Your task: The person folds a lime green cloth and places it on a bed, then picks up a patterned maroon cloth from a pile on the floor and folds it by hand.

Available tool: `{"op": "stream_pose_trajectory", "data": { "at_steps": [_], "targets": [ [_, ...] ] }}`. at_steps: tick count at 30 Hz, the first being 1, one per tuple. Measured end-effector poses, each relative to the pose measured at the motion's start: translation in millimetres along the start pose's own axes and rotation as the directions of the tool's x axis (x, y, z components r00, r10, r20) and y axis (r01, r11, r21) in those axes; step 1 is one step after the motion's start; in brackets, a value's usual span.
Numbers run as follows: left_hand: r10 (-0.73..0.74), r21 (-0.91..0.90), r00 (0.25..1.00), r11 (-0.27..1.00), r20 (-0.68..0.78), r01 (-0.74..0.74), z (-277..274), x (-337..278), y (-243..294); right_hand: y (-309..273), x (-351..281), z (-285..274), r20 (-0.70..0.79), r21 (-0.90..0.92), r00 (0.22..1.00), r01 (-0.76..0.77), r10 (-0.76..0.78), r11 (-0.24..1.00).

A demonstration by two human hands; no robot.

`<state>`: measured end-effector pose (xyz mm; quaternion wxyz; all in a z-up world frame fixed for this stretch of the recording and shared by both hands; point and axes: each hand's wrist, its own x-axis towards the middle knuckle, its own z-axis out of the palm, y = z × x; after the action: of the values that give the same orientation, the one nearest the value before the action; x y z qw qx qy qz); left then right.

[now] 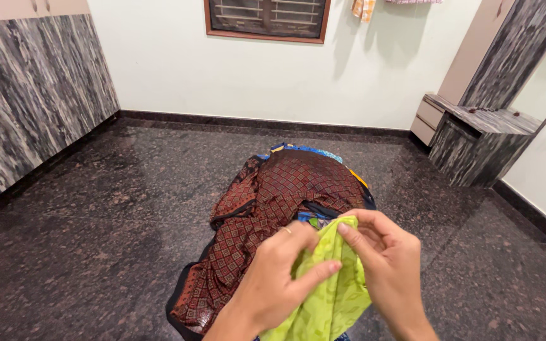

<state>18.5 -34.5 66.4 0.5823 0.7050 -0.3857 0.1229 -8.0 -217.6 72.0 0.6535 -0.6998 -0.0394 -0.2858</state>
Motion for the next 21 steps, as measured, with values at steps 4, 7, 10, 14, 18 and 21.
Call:
{"op": "stream_pose_trajectory", "data": {
  "at_steps": [4,7,10,14,18,21],
  "targets": [
    [-0.023,0.351,0.975,0.934,0.223,-0.058,-10.4,-6.5,-25.1,-6.4,5.8,-13.5,-0.010,-0.019,1.000,0.019,-0.019,1.000],
    [-0.077,0.352,0.958,0.936,0.278,-0.027,-21.7,-4.8,-43.8,-8.8,12.2,-31.6,-0.043,-0.026,0.999,-0.015,0.014,1.000],
    [-0.020,0.334,0.984,0.942,0.178,-0.041,-43.6,4.8,-50.2,-4.6,19.5,-48.1,-0.038,-0.041,0.998,-0.047,0.045,0.998],
    [-0.068,0.236,0.992,0.971,0.107,0.042,-71.9,24.0,-41.0,4.4,21.4,-68.4,-0.036,-0.055,0.997,-0.064,0.062,0.996],
    [-0.139,-0.156,0.984,0.975,0.109,0.155,-76.7,37.4,-24.2,5.7,24.4,-70.1,0.009,0.335,0.990,-0.134,0.139,0.933],
    [-0.161,-0.189,0.986,0.968,0.051,0.167,-76.3,37.9,-21.6,2.6,21.1,-65.0,-0.018,-0.153,0.997,-0.075,0.073,0.985]
  ]
}}
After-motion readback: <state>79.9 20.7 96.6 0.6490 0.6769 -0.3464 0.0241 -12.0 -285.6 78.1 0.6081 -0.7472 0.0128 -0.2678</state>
